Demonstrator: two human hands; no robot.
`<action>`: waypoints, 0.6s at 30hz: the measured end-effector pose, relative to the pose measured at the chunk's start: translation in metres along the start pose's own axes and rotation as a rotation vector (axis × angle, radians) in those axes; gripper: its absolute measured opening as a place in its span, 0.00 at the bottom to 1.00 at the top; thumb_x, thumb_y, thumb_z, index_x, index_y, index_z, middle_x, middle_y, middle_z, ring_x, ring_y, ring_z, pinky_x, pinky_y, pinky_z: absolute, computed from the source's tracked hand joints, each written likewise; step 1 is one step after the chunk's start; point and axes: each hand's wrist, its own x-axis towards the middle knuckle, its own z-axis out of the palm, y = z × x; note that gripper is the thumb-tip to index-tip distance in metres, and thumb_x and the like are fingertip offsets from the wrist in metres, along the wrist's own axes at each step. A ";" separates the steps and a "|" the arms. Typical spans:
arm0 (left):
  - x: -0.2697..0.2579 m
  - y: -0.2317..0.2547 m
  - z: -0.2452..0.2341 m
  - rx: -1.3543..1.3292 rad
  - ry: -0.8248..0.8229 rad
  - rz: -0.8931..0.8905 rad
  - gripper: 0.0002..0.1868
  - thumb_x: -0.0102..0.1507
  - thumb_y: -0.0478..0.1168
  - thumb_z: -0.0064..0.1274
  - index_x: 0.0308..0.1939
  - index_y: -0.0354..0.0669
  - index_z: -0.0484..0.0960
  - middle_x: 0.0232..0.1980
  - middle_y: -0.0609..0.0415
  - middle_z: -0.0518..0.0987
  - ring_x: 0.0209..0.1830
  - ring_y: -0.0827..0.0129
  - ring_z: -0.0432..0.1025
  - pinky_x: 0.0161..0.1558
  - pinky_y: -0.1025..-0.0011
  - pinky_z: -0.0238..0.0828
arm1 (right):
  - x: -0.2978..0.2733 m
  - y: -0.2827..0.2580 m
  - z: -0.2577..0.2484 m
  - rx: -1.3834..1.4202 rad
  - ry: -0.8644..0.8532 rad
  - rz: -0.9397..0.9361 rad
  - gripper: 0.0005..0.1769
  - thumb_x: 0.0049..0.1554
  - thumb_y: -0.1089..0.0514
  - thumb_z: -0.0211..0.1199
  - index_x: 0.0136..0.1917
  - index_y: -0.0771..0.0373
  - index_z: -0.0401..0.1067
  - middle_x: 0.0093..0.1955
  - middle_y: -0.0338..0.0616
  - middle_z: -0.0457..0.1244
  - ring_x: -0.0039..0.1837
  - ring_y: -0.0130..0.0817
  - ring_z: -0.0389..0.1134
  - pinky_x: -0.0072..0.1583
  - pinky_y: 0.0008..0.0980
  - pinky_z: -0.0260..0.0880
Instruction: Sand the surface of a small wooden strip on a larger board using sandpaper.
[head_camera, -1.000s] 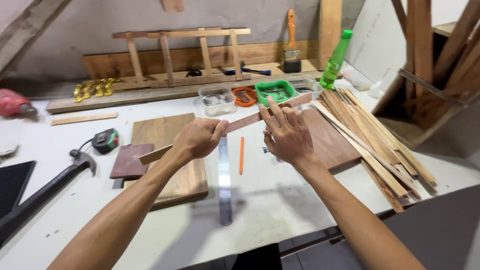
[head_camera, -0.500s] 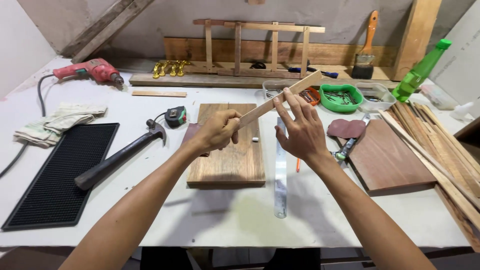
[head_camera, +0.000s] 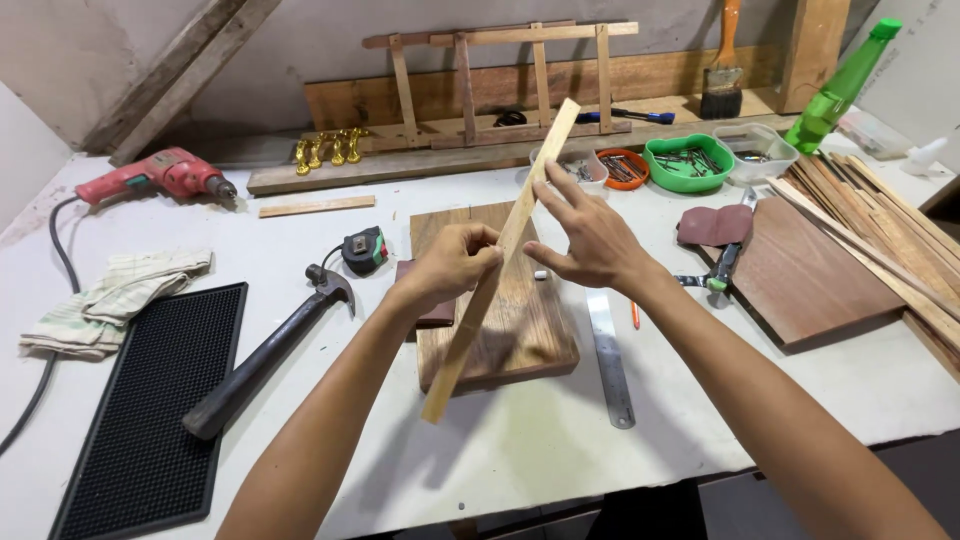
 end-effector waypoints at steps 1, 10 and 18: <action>-0.001 -0.010 0.002 -0.009 -0.001 -0.005 0.15 0.66 0.41 0.51 0.52 0.33 0.81 0.34 0.56 0.81 0.30 0.77 0.74 0.32 0.78 0.72 | 0.001 0.002 0.009 0.000 -0.010 0.001 0.48 0.56 0.35 0.63 0.77 0.68 0.58 0.82 0.62 0.46 0.65 0.64 0.65 0.66 0.51 0.65; -0.016 -0.054 0.005 -0.114 0.056 -0.235 0.22 0.63 0.36 0.59 0.58 0.28 0.72 0.33 0.45 0.83 0.26 0.68 0.79 0.25 0.75 0.74 | 0.000 -0.008 0.078 0.103 -0.343 -0.217 0.65 0.46 0.18 0.62 0.79 0.67 0.54 0.84 0.58 0.43 0.71 0.61 0.62 0.70 0.50 0.62; -0.019 -0.068 0.016 -0.309 0.032 -0.270 0.24 0.62 0.31 0.57 0.59 0.23 0.67 0.36 0.41 0.84 0.28 0.65 0.82 0.28 0.73 0.83 | -0.013 -0.010 0.097 0.099 -0.304 -0.219 0.65 0.46 0.18 0.60 0.81 0.63 0.53 0.81 0.66 0.46 0.74 0.62 0.56 0.74 0.51 0.54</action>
